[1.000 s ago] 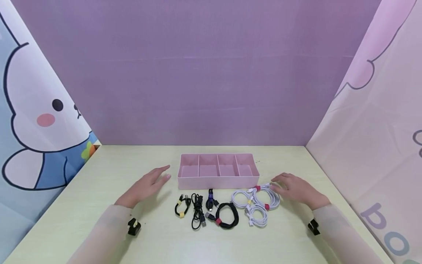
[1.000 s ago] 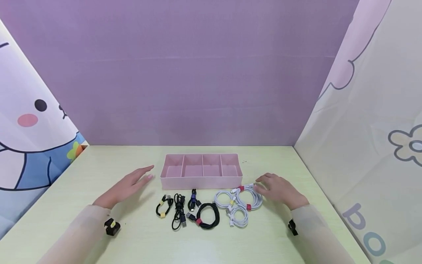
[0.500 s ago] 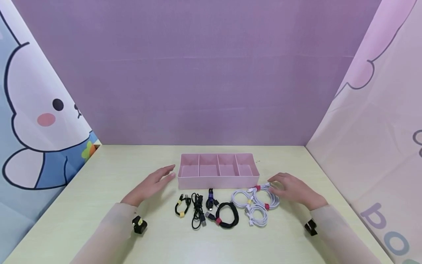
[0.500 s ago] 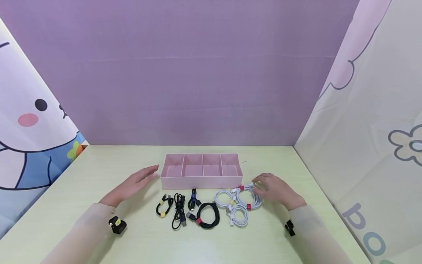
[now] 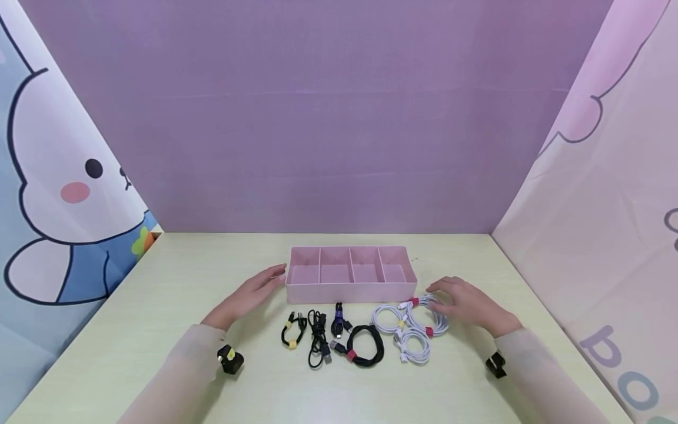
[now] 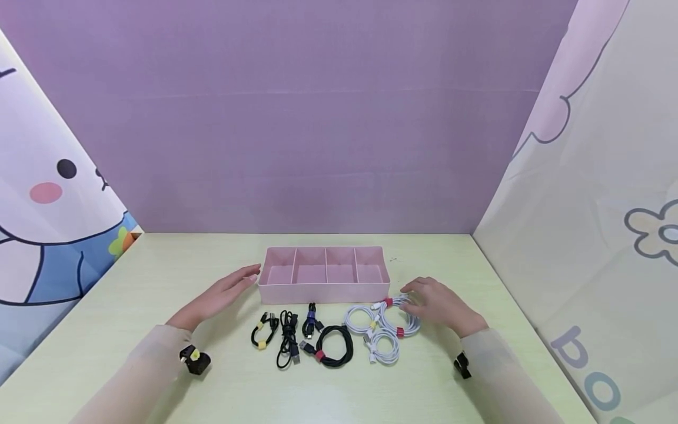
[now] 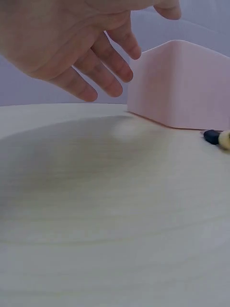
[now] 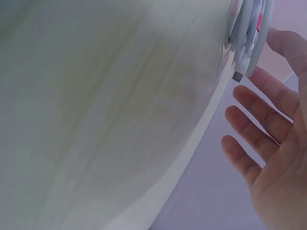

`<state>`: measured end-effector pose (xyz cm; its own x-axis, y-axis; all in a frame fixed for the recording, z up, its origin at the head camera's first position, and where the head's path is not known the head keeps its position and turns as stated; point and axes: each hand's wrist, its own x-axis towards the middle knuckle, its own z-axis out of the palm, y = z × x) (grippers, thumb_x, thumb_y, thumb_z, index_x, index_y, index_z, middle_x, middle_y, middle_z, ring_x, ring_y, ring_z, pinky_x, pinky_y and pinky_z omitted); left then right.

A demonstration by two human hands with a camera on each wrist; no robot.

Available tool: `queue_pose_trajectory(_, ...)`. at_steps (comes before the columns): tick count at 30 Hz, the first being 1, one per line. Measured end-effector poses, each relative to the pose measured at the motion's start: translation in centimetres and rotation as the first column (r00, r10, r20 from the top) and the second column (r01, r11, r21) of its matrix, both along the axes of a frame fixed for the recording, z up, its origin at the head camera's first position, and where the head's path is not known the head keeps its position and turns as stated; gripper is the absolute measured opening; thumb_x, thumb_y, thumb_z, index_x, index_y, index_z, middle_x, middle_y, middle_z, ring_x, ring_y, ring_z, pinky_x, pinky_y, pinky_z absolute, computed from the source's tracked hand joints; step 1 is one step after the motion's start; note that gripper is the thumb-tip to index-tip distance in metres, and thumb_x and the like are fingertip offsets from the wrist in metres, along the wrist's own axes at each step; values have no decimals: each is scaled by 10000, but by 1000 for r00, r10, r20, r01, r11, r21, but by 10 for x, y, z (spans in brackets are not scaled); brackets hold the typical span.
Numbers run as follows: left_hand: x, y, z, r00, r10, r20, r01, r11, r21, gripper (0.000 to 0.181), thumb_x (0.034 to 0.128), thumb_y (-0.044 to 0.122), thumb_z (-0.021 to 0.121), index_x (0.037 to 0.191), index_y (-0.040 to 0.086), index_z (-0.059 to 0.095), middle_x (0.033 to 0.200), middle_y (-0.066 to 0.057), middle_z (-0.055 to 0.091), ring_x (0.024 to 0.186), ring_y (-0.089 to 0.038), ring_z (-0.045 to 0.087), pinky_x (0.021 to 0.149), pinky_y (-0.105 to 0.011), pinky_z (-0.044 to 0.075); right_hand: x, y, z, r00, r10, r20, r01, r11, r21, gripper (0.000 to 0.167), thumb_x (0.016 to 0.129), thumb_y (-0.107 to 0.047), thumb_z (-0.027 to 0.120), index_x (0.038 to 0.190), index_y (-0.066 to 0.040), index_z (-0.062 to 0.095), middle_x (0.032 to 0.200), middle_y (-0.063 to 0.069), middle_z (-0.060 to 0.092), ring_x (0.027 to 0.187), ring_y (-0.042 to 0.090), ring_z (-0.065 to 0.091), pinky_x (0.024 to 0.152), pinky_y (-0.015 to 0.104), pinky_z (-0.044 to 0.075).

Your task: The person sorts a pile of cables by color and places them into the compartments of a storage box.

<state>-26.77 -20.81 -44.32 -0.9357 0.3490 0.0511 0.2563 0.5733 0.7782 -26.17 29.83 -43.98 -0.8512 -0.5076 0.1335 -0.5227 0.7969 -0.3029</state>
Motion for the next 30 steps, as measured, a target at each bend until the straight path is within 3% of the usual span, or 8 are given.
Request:
queue_pose_trajectory(7, -1, 8, 0, 996, -16, 90, 11, 998, 58, 632, 1074, 469, 404, 1588, 123, 281, 1572, -156, 368, 1441, -411, 304, 1155, -652, 216, -2, -4, -1, 1000, 13, 2, -13, 1000, -9, 391, 935, -331, 720, 1200, -44, 693, 1197, 102, 676, 1171, 365, 587, 996, 567, 487)
queue_pose_trajectory(18, 3, 11, 5, 988, -6, 157, -7, 996, 85, 668, 1075, 468, 392, 1603, 103, 207, 1588, -198, 316, 1445, -453, 265, 1136, -701, 180, -5, -6, -2, 999, 14, 29, -14, 1000, 8, 363, 931, -300, 725, 1190, -47, 700, 1202, 105, 677, 1179, 365, 583, 1005, 565, 482)
queue_pose_trajectory(25, 0, 11, -1, 978, 4, 209, -26, 994, 103, 717, 1054, 552, 378, 1614, 149, 184, 1611, -155, 289, 1457, -422, 261, 1142, -697, 165, -7, -9, -2, 999, 29, 44, -29, 1000, 6, 335, 919, -269, 742, 1163, -40, 717, 1176, 108, 689, 1149, 357, 600, 994, 556, 492)
queue_pose_trajectory(30, 0, 11, -2, 972, -8, 234, -24, 991, 132, 669, 1075, 490, 375, 1616, 153, 171, 1616, -152, 277, 1442, -405, 308, 1161, -656, 186, -9, -11, -1, 997, 39, 61, -39, 999, 0, 314, 911, -252, 756, 1148, -48, 731, 1153, 90, 699, 1124, 340, 614, 984, 549, 501)
